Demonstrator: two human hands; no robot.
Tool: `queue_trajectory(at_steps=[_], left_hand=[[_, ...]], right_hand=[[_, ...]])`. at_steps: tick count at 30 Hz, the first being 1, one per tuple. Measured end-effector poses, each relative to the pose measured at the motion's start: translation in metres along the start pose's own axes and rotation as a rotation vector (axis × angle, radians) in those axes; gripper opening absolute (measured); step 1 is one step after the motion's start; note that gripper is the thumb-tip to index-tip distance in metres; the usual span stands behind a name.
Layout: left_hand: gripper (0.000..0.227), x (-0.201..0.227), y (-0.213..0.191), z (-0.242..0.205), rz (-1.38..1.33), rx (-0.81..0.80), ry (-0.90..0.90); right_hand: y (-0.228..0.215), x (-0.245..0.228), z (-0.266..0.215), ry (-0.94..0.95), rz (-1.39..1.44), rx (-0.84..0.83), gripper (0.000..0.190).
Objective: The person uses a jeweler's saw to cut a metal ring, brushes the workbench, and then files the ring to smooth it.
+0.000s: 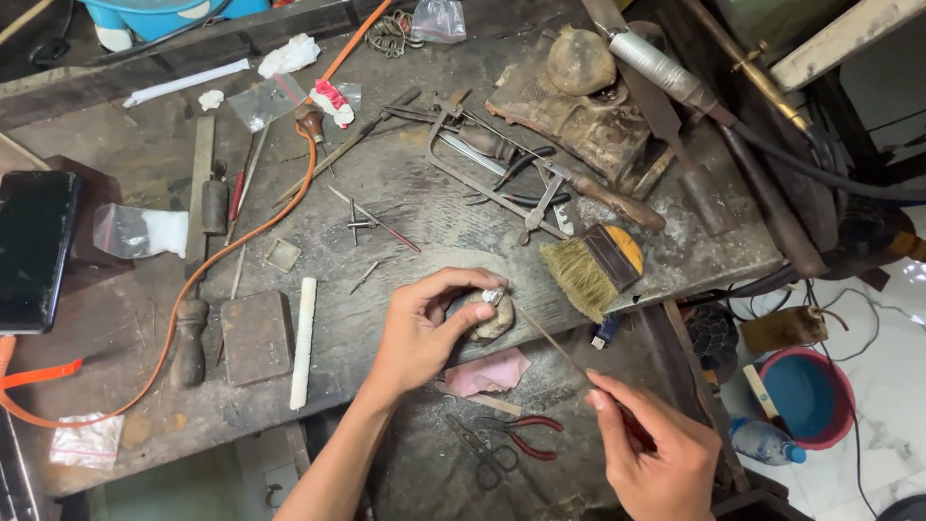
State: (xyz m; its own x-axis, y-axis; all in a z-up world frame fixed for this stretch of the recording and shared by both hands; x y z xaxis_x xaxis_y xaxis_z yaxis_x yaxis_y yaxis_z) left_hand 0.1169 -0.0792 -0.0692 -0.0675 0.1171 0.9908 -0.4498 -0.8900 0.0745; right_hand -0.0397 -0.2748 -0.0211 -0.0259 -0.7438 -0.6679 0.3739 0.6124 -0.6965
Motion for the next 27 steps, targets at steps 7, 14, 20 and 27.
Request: queue_trajectory(at_steps=[7, 14, 20, 27], left_hand=[[0.015, -0.006, 0.000, 0.001, -0.054, -0.037, -0.002], [0.019, -0.013, 0.003, 0.008, -0.217, -0.040, -0.018], [0.018, -0.016, 0.002, 0.009, -0.148, -0.073, -0.025], [0.012, -0.023, 0.003, 0.013, -0.184, -0.069, -0.105]], right_hand=[[0.004, -0.008, 0.005, -0.061, 0.032, -0.020, 0.017], [0.007, -0.020, 0.013, -0.125, 0.024, 0.032, 0.013], [0.013, -0.019, 0.010, -0.136, 0.041, 0.021, 0.012], [0.018, -0.038, 0.019, -0.217, 0.023, 0.034, 0.013]])
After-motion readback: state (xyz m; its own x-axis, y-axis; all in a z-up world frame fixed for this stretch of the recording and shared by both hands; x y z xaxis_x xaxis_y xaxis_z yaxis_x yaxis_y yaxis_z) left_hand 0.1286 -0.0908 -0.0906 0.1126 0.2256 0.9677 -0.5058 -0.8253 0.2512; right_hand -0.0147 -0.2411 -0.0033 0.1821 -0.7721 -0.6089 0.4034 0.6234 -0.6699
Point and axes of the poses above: each hand's wrist, its own z-axis towards the middle knuckle, its own y-axis out of the palm, x = y × z, the point moved 6 cm from there along z, towards the middle knuckle, and after that the axes turned 2 degrees about -x, right-handed, at the moved point
